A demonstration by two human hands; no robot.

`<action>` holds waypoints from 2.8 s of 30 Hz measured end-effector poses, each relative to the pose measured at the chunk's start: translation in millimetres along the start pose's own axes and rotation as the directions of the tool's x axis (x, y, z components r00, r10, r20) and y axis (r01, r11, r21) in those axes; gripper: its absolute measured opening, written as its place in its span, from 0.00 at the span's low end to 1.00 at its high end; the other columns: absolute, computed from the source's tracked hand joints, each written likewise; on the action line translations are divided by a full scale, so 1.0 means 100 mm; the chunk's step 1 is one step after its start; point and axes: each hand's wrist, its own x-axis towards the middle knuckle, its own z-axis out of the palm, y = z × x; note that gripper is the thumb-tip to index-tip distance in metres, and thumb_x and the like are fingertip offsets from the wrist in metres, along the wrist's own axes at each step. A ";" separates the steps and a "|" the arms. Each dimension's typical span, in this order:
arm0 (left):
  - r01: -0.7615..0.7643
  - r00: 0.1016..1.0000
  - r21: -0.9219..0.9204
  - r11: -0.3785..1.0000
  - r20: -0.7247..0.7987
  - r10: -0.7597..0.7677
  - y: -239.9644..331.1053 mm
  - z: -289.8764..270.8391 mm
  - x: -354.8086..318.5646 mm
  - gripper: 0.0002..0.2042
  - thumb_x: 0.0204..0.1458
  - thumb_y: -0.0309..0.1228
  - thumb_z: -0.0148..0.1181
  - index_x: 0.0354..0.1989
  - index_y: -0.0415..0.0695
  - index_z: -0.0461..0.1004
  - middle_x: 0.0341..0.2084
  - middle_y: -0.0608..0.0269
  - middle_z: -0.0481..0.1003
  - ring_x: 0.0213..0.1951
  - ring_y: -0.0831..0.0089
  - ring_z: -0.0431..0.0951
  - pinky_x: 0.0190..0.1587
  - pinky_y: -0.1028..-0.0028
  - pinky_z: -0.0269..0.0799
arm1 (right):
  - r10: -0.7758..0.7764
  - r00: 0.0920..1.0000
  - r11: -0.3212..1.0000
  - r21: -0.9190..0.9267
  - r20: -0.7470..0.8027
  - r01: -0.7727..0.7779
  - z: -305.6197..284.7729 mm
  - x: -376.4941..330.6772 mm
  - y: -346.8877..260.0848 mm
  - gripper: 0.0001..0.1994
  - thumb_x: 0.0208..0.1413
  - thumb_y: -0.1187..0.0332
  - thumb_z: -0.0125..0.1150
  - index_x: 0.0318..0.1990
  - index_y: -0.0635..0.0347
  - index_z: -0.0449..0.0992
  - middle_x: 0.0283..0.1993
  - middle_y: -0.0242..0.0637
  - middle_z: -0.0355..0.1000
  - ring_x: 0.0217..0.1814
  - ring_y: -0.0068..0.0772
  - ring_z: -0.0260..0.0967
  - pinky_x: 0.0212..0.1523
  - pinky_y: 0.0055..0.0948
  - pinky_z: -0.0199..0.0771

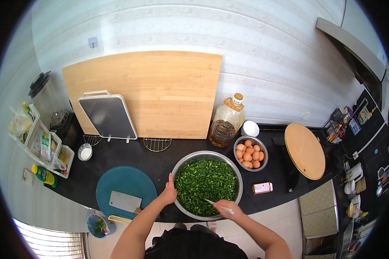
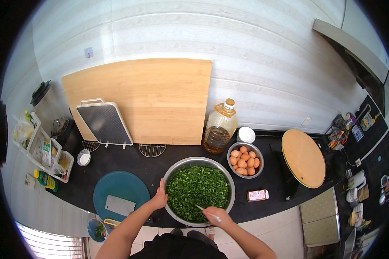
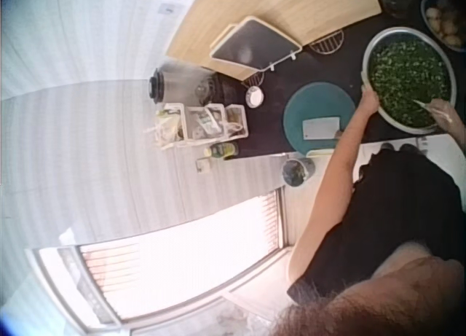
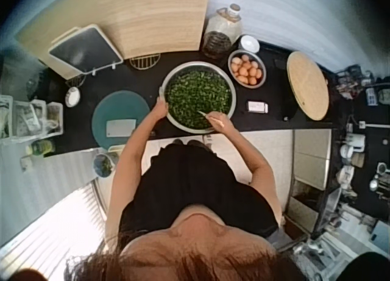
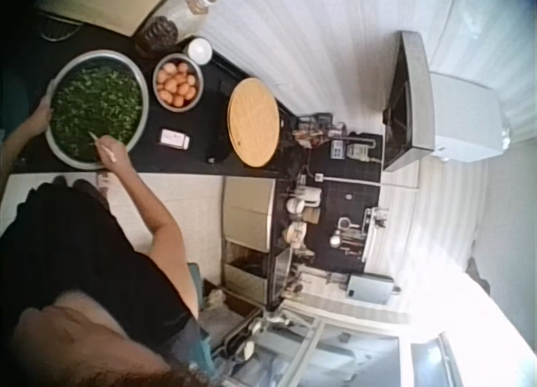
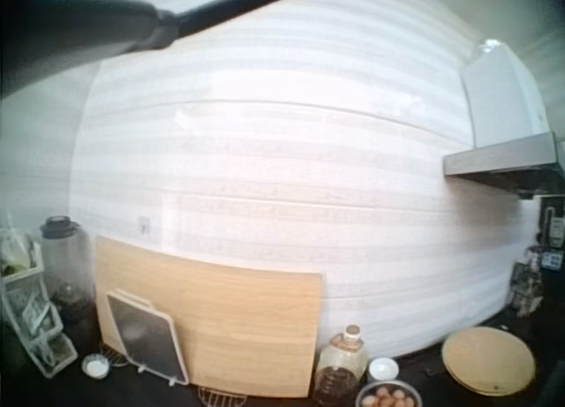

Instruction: The person mixes chopped green vegetables in a large metal bowl using chopsticks. They briefly retrieve a small packet of seasoning from a shelf and add its contents to the bowl before continuing to mix the ingredients thoroughly.

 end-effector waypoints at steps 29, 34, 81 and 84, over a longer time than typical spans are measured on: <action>-0.054 0.997 0.005 0.999 -0.049 0.054 -0.06 0.03 0.05 0.43 0.54 0.25 0.46 0.64 0.46 0.15 0.55 0.34 0.52 0.43 0.43 0.70 0.47 0.59 0.67 | 0.639 0.658 0.748 0.521 -0.398 -0.411 -0.05 0.71 0.82 0.11 0.56 0.65 0.57 0.31 0.65 0.77 0.29 0.34 0.76 0.28 0.20 0.71 0.30 0.20 0.71; -0.056 0.997 -0.011 0.998 -0.044 0.056 -0.02 0.00 0.01 0.43 0.53 0.24 0.46 0.64 0.45 0.15 0.55 0.31 0.52 0.46 0.42 0.68 0.49 0.59 0.66 | 0.257 0.940 0.933 0.309 -0.223 -0.181 0.22 0.61 0.50 0.08 0.55 0.69 0.57 0.34 0.65 0.77 0.31 0.34 0.75 0.29 0.19 0.69 0.32 0.18 0.68; -0.057 0.998 -0.056 0.997 -0.006 0.057 -0.02 -0.01 0.00 0.42 0.54 0.24 0.44 0.63 0.46 0.14 0.55 0.30 0.50 0.50 0.40 0.66 0.52 0.58 0.63 | -0.107 0.994 0.992 -0.066 -0.033 0.105 -0.03 0.17 -0.22 0.07 0.54 0.71 0.55 0.37 0.63 0.77 0.35 0.44 0.74 0.34 0.43 0.73 0.33 0.31 0.74; -0.075 0.997 -0.081 0.994 -0.009 0.074 -0.02 -0.02 0.00 0.42 0.54 0.24 0.44 0.63 0.46 0.14 0.56 0.30 0.50 0.50 0.40 0.65 0.53 0.58 0.63 | -0.163 0.976 0.961 -0.248 -0.143 0.124 -0.25 0.08 0.30 0.07 0.53 0.71 0.56 0.37 0.63 0.77 0.35 0.44 0.75 0.33 0.39 0.74 0.34 0.29 0.75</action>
